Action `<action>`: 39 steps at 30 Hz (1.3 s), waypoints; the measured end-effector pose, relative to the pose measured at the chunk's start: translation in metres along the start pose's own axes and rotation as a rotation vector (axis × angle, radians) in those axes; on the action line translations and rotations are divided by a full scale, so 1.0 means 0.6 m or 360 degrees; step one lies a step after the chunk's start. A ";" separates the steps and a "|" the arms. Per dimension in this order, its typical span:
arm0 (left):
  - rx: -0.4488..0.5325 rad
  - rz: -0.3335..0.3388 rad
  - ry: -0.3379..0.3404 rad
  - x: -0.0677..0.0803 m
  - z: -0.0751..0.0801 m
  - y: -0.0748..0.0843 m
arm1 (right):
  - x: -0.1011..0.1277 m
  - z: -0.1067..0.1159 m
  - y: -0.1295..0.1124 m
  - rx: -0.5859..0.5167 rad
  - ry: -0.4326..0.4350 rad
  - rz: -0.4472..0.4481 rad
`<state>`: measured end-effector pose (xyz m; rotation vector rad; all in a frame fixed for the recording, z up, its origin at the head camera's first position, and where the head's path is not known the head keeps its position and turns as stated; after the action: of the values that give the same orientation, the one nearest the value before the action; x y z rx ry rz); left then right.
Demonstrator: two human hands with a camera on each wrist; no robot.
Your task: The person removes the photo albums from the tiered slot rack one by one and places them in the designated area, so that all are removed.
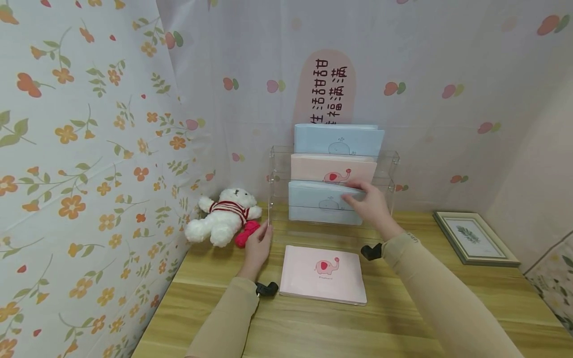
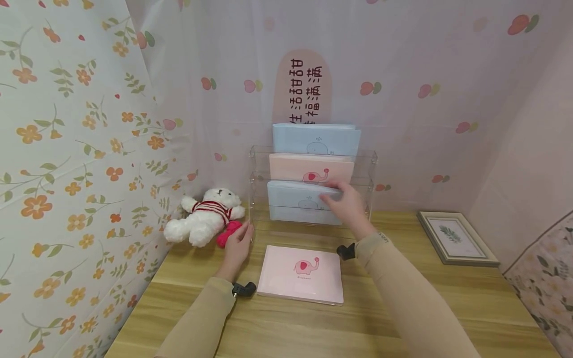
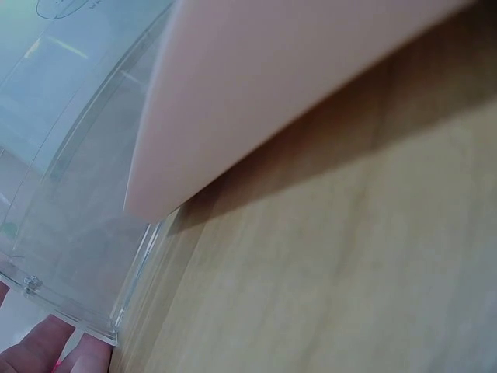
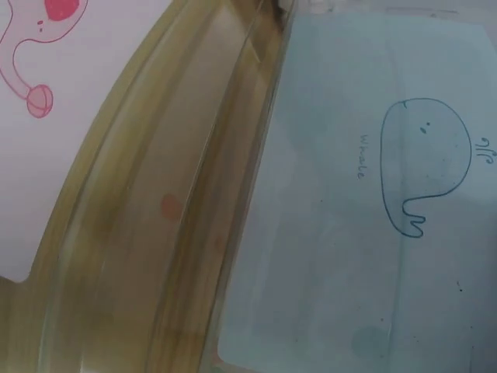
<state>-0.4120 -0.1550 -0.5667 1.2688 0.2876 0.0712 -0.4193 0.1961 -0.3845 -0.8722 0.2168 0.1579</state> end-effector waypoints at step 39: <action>-0.0066 -0.0076 0.0075 0.016 0.003 0.015 | 0.012 0.009 -0.025 -0.0137 0.0389 0.0029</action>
<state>-0.4017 -0.1518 -0.5593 1.2199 0.3553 0.0658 -0.4082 0.1913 -0.3718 -0.9752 0.4488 0.0776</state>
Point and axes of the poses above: each hand's wrist, its own x-axis away from the middle knuckle, its own z-axis out of the back of the hand, y = z × x, the point moved 7 cm from there along -x, towards the middle knuckle, and after that the axes turned 1 degree about z, right-handed, at the moved point
